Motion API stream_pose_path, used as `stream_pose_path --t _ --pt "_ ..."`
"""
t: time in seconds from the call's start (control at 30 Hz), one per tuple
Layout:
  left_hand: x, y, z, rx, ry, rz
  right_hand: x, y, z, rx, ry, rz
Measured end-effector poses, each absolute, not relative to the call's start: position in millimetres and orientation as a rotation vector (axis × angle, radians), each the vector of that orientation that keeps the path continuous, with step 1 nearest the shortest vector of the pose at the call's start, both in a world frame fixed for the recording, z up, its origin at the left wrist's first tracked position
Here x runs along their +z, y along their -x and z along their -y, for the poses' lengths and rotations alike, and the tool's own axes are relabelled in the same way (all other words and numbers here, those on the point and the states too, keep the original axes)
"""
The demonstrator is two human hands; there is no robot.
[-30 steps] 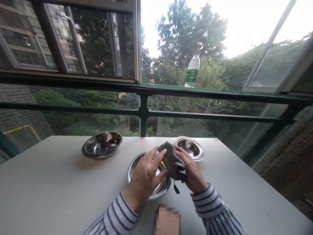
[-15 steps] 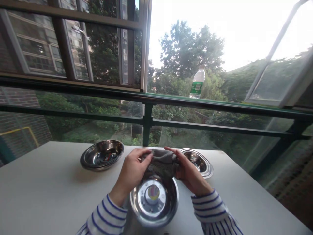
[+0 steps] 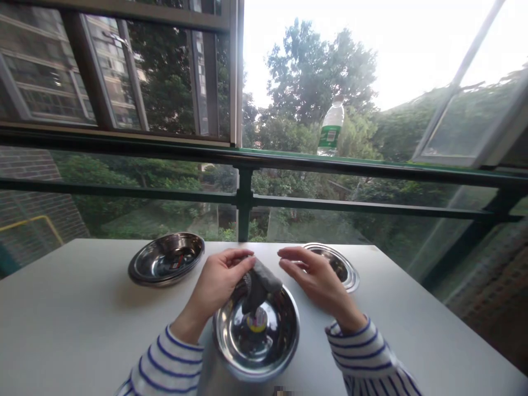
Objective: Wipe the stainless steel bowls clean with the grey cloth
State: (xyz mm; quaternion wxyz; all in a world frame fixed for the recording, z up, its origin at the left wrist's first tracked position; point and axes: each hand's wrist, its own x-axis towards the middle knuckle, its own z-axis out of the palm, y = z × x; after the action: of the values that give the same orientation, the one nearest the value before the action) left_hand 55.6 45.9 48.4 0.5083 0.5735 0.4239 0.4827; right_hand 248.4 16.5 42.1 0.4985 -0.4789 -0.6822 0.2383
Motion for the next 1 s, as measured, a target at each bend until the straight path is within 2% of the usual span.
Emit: stream_pose_path --t 0.13,0.23,0.63,1.0 --pt "54.0 -57.1 -43.6 1.320 -1.299 -0.926 43.5 -239.9 -12.3 0.266 1.136 1.919" --pt "55.7 -60.7 -40.4 1.343 -1.247 -0.865 44.6 -235.5 -13.0 0.221 1.170 1.895" --pt "55.5 -63.4 -44.3 1.311 -1.422 -0.811 52.4 -253.2 -14.5 0.783 1.043 1.347" --pt "59.9 -77.3 -42.1 1.445 -1.260 -0.836 57.3 -259.8 -10.5 0.842 1.071 1.376"
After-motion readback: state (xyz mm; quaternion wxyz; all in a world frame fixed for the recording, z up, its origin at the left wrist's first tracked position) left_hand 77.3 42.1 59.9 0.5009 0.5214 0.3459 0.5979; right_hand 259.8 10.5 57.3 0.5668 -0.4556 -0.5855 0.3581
